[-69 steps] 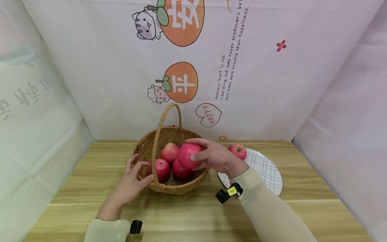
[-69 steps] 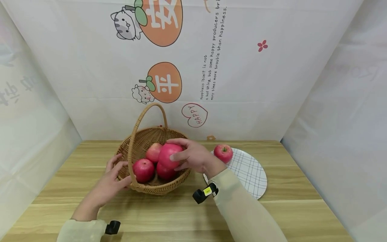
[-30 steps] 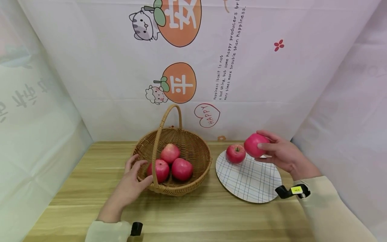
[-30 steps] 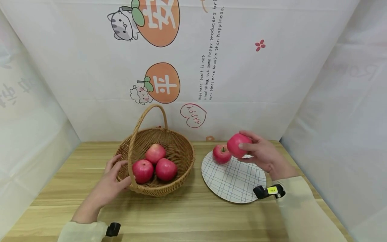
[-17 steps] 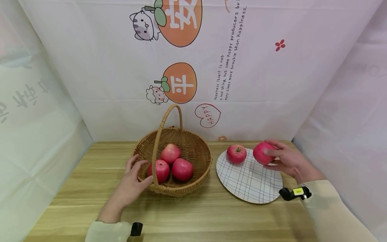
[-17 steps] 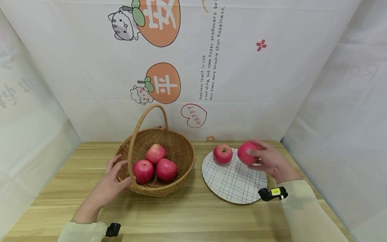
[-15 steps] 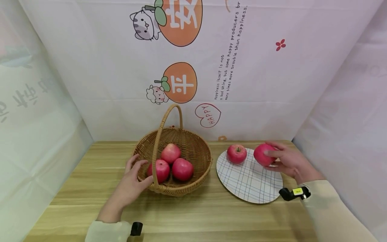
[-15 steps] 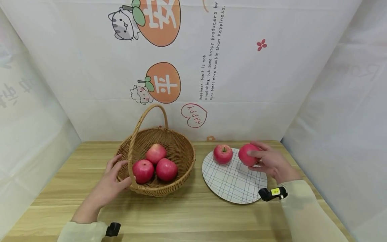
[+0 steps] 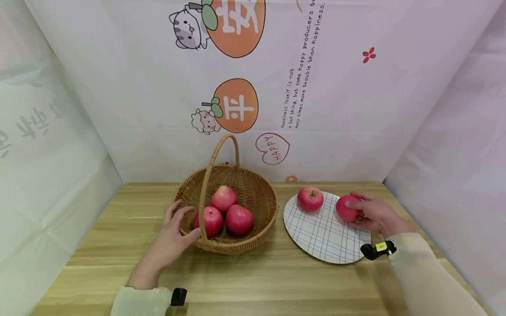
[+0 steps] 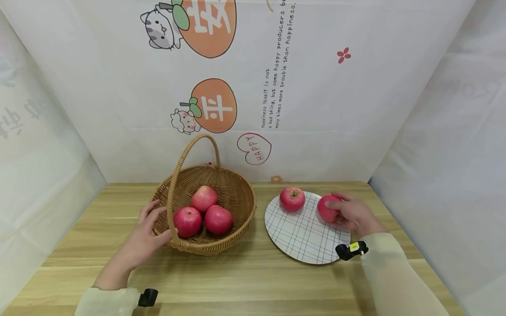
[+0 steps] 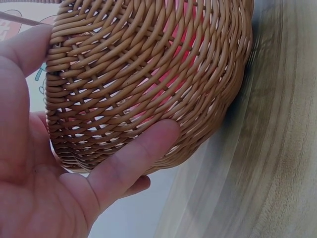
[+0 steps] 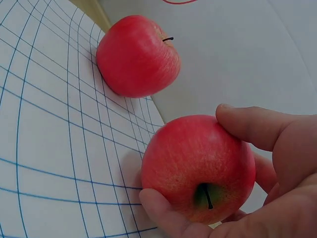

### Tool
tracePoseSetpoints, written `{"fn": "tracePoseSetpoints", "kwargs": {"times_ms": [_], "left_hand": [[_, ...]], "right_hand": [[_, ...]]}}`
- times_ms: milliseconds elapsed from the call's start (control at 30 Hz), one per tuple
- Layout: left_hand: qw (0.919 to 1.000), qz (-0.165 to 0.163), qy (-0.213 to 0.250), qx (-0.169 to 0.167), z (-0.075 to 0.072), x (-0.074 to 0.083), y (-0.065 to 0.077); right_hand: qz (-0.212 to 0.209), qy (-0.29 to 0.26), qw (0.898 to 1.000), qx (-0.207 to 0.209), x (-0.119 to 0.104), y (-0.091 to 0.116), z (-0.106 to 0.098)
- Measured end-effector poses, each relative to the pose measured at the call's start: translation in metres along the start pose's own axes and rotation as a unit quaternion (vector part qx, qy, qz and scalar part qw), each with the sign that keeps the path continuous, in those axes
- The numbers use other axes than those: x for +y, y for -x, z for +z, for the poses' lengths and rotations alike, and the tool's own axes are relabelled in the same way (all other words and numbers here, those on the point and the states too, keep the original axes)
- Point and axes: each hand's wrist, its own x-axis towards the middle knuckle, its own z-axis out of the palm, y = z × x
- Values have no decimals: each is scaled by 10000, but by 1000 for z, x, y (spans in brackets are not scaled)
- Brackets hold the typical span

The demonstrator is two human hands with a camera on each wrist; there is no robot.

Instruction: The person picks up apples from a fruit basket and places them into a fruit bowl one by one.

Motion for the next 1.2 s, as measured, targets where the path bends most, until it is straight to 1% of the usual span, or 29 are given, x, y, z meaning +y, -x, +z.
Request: {"fn": "tracePoseSetpoints", "kwargs": {"times_ms": [133, 200, 300, 400, 667, 767, 1000, 1200], "left_hand": [[10000, 26, 51, -15, 0, 0, 0], [10000, 19, 59, -24, 0, 0, 0], [10000, 7, 44, -20, -1, 1, 0], [10000, 39, 46, -20, -2, 2, 0], [10000, 80, 39, 22, -1, 2, 0], [9999, 95, 33, 33, -1, 2, 0], [9997, 206, -53, 126, 0, 1, 0], [9997, 180, -84, 118, -1, 2, 0]], "right_hand": [[99, -19, 9999, 131, -3, -1, 4], [90, 44, 9999, 34, -4, -1, 7], [101, 39, 9999, 58, -7, -1, 9], [84, 40, 9999, 58, -9, 1, 8], [82, -390, 9991, -148, -17, 8, 4], [87, -404, 9990, -172, -19, 12, 3], [17, -222, 9997, -49, -22, 14, 1], [-10, -317, 9995, -86, -26, 16, 1]]}}
